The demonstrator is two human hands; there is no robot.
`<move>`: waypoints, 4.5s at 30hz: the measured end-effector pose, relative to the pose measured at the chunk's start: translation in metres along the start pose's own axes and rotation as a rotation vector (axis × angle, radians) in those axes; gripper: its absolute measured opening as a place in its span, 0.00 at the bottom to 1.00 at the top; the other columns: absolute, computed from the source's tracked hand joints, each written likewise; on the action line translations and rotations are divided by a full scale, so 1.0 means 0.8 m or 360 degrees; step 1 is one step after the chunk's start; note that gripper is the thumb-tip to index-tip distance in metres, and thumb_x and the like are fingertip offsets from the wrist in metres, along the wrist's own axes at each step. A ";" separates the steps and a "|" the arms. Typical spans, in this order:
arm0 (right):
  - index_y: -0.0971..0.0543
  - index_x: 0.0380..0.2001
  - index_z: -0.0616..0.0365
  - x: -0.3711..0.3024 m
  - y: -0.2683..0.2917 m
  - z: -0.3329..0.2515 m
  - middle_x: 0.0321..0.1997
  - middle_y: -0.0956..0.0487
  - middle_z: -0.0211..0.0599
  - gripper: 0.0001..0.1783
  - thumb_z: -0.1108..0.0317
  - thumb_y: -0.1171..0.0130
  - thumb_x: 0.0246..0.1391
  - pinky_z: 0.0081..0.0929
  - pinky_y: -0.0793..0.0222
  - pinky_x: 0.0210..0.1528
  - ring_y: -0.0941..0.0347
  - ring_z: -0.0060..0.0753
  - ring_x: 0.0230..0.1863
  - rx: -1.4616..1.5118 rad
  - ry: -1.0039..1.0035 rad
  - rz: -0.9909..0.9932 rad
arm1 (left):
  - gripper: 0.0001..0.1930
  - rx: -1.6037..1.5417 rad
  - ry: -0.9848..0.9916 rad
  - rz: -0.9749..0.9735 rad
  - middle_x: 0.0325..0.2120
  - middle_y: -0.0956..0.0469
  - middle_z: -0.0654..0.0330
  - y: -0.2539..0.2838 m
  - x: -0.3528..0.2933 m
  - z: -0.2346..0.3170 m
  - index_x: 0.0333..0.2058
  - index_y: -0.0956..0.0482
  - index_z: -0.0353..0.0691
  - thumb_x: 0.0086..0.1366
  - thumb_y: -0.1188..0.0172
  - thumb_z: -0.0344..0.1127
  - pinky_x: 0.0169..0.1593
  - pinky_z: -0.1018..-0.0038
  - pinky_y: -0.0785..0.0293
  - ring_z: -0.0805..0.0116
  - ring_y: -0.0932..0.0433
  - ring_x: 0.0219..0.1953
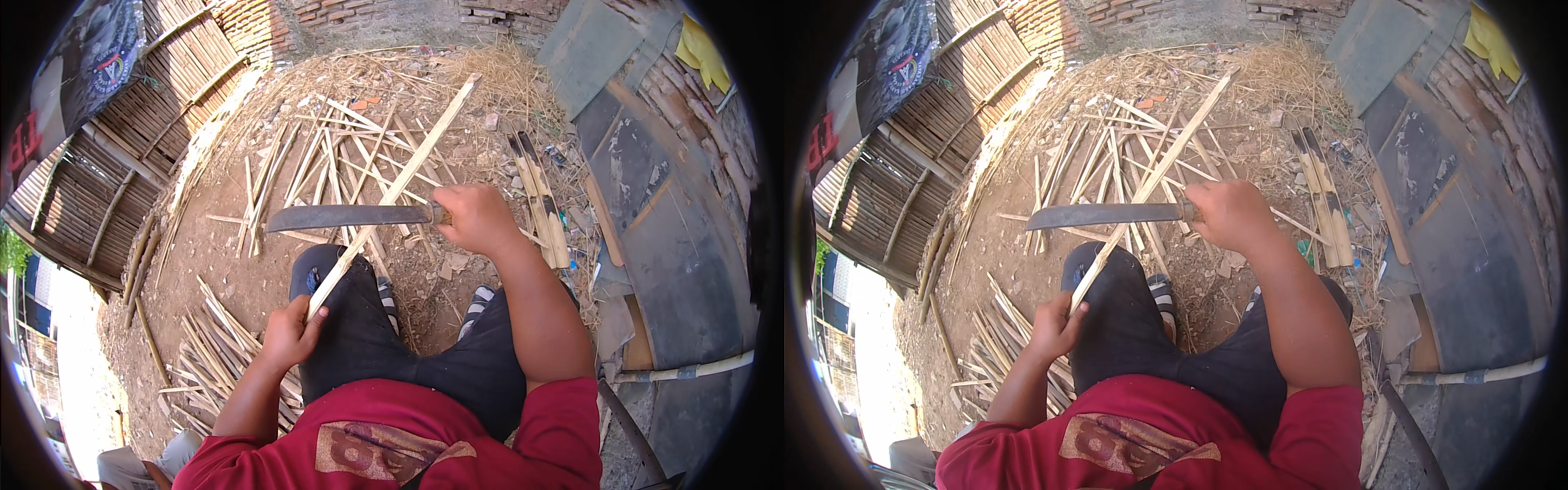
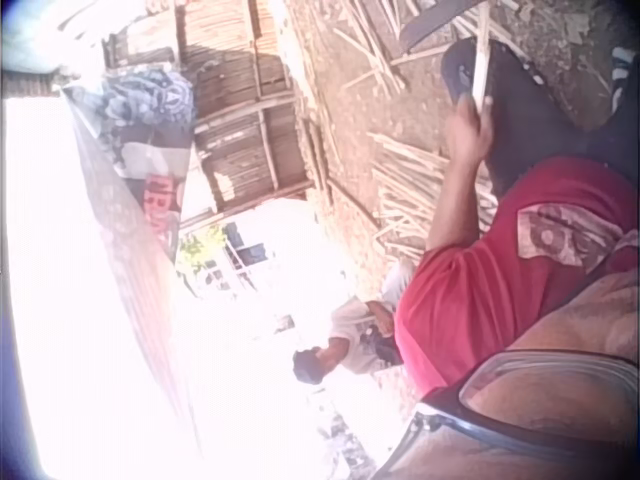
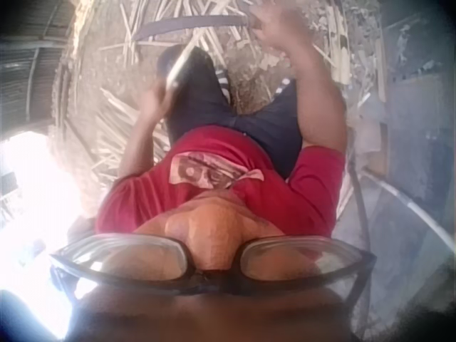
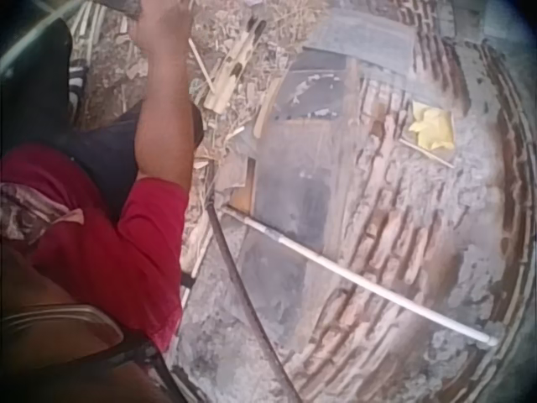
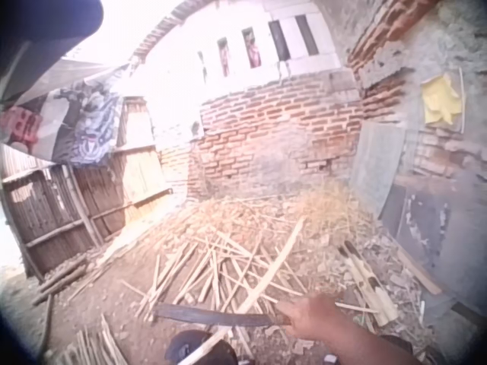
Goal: The person uses a machete to shave and smooth the edges of thin strips of bamboo while sitting on the ground. The person handles several bamboo strips one at a time, removing excess material from their sides.
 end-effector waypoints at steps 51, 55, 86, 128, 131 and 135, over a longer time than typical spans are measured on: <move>0.21 0.37 0.55 -0.001 -0.007 0.050 0.34 0.18 0.46 0.17 0.61 0.28 0.45 0.49 0.23 0.43 0.19 0.54 0.41 0.0066 -0.0310 0.0052 | 0.18 0.0029 -0.0034 0.0043 0.18 0.26 0.43 -0.003 0.004 -0.001 0.31 0.28 0.35 0.71 0.39 0.45 0.28 0.54 0.30 0.38 0.24 0.23; 0.22 0.33 0.57 0.002 -0.026 0.000 0.33 0.18 0.43 0.16 0.62 0.29 0.43 0.49 0.24 0.42 0.19 0.54 0.39 0.0020 -0.0057 -0.0135 | 0.18 0.0094 -0.0092 0.0023 0.17 0.26 0.43 -0.006 0.005 0.005 0.31 0.28 0.36 0.71 0.39 0.45 0.28 0.54 0.30 0.37 0.24 0.23; 0.20 0.34 0.59 0.005 -0.039 -0.018 0.31 0.18 0.49 0.17 0.63 0.27 0.42 0.49 0.24 0.42 0.19 0.56 0.39 0.0137 0.0055 -0.0204 | 0.17 0.0103 -0.0077 0.0054 0.18 0.25 0.44 -0.007 0.005 -0.004 0.32 0.26 0.36 0.71 0.38 0.45 0.28 0.54 0.29 0.38 0.23 0.23; 0.19 0.35 0.58 0.006 -0.045 -0.002 0.30 0.17 0.49 0.14 0.62 0.31 0.48 0.50 0.23 0.43 0.18 0.56 0.39 0.0070 -0.0125 -0.0245 | 0.18 0.0006 -0.0046 0.0006 0.18 0.26 0.43 -0.018 0.002 -0.005 0.32 0.27 0.35 0.72 0.39 0.46 0.28 0.54 0.30 0.38 0.23 0.23; 0.20 0.34 0.58 0.011 -0.046 -0.017 0.29 0.18 0.49 0.15 0.60 0.30 0.48 0.50 0.23 0.42 0.18 0.57 0.38 0.0063 -0.0034 -0.0374 | 0.19 0.0073 -0.0073 -0.0040 0.18 0.26 0.43 -0.016 0.001 0.002 0.32 0.26 0.35 0.72 0.39 0.47 0.28 0.54 0.30 0.38 0.23 0.23; 0.20 0.33 0.59 0.004 -0.022 0.070 0.26 0.19 0.50 0.17 0.58 0.28 0.47 0.49 0.25 0.39 0.19 0.59 0.35 0.0308 -0.0504 -0.0048 | 0.19 0.0005 -0.0035 0.0019 0.18 0.26 0.44 -0.010 0.004 -0.004 0.31 0.26 0.35 0.71 0.39 0.47 0.28 0.53 0.30 0.38 0.23 0.23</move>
Point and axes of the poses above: each hand's wrist, its own x-axis towards the middle knuckle, its own y-axis out of the back of the hand, z = x × y, the point moved 9 cm from there along x, towards the middle knuckle
